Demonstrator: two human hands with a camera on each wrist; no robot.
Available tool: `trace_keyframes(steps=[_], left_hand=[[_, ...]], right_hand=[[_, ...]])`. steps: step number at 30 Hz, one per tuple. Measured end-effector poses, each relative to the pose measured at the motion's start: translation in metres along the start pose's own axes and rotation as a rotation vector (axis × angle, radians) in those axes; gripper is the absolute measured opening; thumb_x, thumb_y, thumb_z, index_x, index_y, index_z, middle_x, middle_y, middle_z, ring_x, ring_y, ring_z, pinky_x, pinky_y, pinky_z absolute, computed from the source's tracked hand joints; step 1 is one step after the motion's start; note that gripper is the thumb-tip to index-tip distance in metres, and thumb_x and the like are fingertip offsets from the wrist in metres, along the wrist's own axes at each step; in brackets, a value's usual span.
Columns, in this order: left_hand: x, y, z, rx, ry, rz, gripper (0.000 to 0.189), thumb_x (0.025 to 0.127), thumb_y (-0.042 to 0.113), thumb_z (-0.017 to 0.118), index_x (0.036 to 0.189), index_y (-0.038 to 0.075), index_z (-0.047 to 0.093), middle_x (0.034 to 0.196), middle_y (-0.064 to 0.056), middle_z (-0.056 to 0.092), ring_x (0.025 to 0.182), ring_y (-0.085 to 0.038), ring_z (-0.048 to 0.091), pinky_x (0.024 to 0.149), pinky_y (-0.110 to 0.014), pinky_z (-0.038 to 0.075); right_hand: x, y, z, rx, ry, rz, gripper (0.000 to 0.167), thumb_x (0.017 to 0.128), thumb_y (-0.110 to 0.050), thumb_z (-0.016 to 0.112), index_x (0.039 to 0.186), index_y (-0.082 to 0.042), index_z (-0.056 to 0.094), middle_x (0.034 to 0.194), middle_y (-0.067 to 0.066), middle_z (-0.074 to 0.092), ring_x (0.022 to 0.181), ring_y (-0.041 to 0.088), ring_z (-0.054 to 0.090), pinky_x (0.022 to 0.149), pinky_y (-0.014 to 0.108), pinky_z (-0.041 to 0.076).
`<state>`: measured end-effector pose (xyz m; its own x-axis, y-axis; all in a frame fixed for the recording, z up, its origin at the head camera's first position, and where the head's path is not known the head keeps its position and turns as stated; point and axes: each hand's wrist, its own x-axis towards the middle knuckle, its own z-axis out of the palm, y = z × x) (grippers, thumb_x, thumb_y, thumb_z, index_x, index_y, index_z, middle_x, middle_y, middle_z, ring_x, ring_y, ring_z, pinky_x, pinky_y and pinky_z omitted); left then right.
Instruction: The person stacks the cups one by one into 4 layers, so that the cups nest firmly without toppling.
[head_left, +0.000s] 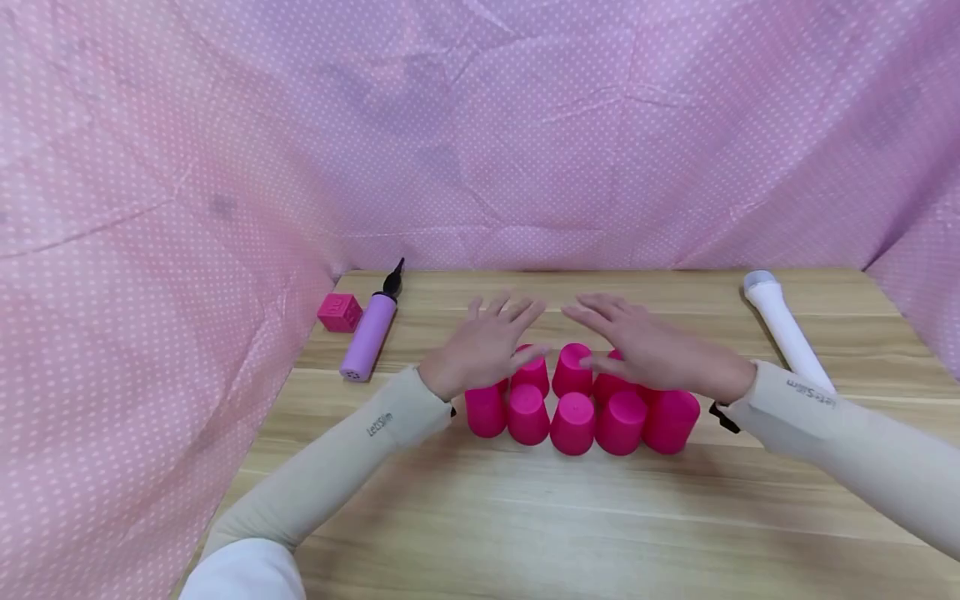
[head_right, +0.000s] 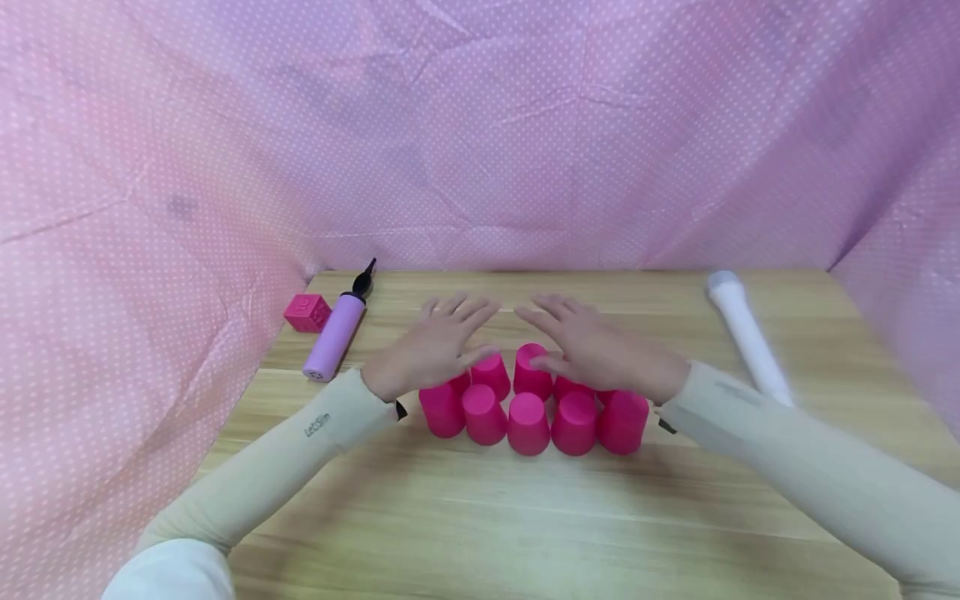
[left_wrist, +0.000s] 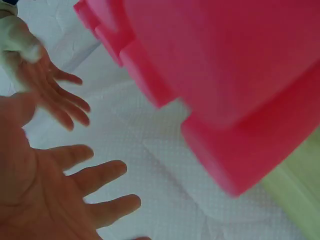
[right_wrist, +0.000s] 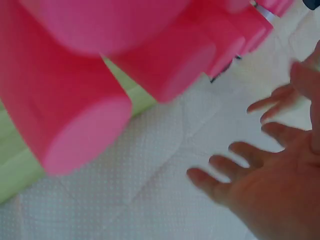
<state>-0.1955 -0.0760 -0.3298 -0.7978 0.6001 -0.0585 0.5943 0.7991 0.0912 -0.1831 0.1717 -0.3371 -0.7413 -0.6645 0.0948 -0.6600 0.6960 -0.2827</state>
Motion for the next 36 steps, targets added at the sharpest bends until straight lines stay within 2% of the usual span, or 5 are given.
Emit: trace_keyframes(steps=[8,14,26,31,36], left_hand=[[0.005,0.003,0.006,0.009,-0.010,0.078,0.053,0.087,0.035,0.068,0.132,0.016,0.050,0.127,-0.003,0.052,0.116,-0.020,0.043,0.094,-0.033,0.043],[0.005,0.003,0.010,-0.028,-0.051,0.057,0.047,0.083,0.031,0.074,0.123,0.015,0.056,0.118,-0.003,0.056,0.106,-0.017,0.047,0.088,-0.030,0.046],[0.008,0.005,0.015,-0.061,-0.084,0.027,0.042,0.081,0.025,0.076,0.117,0.014,0.058,0.103,0.001,0.058,0.093,-0.013,0.048,0.074,-0.022,0.047],[0.012,0.003,0.006,-0.046,-0.057,0.037,0.040,0.081,0.022,0.076,0.116,0.010,0.059,0.103,-0.002,0.058,0.092,-0.015,0.049,0.071,-0.022,0.048],[0.032,-0.007,-0.012,-0.024,-0.018,0.034,0.034,0.083,0.019,0.074,0.112,0.007,0.061,0.099,-0.003,0.060,0.090,-0.017,0.054,0.073,-0.024,0.048]], right_hand=[[0.010,-0.003,0.014,-0.011,-0.031,-0.097,0.052,0.075,-0.014,0.081,0.122,-0.004,0.061,0.119,0.015,0.058,0.110,0.032,0.054,0.088,0.046,0.048],[0.016,-0.002,0.017,0.018,-0.011,-0.100,0.038,0.074,-0.008,0.081,0.109,-0.004,0.067,0.100,0.007,0.063,0.093,0.023,0.060,0.080,0.037,0.051],[0.016,-0.004,0.016,0.024,-0.030,-0.054,0.040,0.072,-0.008,0.082,0.109,-0.009,0.067,0.096,0.003,0.064,0.089,0.021,0.060,0.078,0.037,0.051],[0.016,-0.002,0.006,0.028,0.023,-0.063,0.036,0.073,-0.008,0.081,0.107,-0.008,0.067,0.096,0.002,0.064,0.088,0.020,0.060,0.077,0.037,0.050],[0.026,0.008,-0.014,0.010,0.078,-0.025,0.030,0.073,-0.006,0.081,0.100,-0.007,0.067,0.091,0.002,0.064,0.084,0.020,0.061,0.074,0.037,0.051]])
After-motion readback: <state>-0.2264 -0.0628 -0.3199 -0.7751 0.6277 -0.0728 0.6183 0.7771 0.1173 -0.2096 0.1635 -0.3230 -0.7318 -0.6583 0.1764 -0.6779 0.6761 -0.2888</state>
